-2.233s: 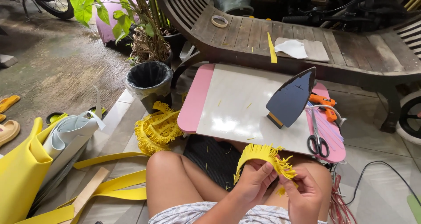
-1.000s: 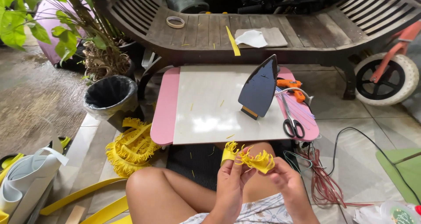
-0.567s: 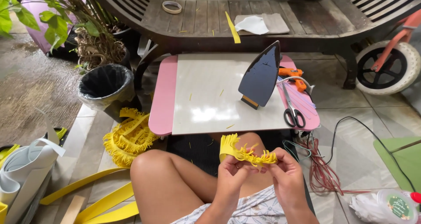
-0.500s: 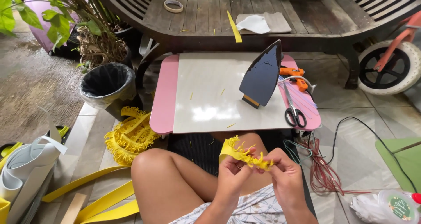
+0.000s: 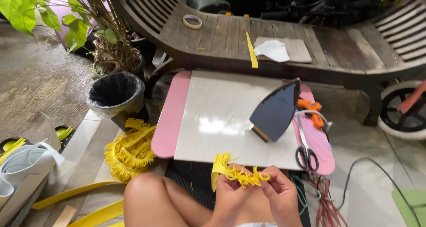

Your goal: Cutting and curling yellow decorative fringe material using scissors and fingers.

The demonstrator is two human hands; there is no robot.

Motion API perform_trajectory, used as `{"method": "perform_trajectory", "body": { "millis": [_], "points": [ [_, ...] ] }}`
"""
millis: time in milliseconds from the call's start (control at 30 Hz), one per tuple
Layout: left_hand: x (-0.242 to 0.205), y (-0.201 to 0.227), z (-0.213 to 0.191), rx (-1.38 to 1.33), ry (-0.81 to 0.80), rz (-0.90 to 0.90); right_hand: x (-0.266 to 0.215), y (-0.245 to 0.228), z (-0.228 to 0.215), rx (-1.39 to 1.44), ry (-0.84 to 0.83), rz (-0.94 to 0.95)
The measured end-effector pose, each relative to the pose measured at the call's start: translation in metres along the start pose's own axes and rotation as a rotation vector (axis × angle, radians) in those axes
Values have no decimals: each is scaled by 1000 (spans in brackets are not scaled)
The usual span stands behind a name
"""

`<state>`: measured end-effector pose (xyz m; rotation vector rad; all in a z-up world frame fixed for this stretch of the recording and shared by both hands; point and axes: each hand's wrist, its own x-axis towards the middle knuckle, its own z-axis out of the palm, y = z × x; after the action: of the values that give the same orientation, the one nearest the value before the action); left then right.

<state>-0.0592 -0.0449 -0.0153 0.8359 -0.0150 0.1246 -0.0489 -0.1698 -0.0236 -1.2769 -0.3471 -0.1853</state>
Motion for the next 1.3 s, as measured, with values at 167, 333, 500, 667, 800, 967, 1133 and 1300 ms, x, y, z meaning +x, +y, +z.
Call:
{"method": "perform_trajectory", "body": {
  "millis": [167,333,500,667,800,967,1133,1300],
  "points": [
    [40,-2,4,-65,-21,-9,43,5,3,-24,53,-17],
    [67,3,7,-87,50,-169,66,13,0,4,100,-86],
    [68,16,8,-25,-49,-151,71,1,7,-158,23,-90],
    [65,13,2,-51,19,-127,66,-1,6,-285,-113,-189],
    [59,28,-1,10,-169,-207,57,5,-7,-367,2,-262],
    [45,10,-7,16,-65,-350,49,-10,4,-437,69,-221],
    [44,9,-5,91,-141,-165,36,9,7,-157,122,-192],
    [37,-40,-28,62,-132,-124,28,9,27,-170,225,-267]
  ]
}}
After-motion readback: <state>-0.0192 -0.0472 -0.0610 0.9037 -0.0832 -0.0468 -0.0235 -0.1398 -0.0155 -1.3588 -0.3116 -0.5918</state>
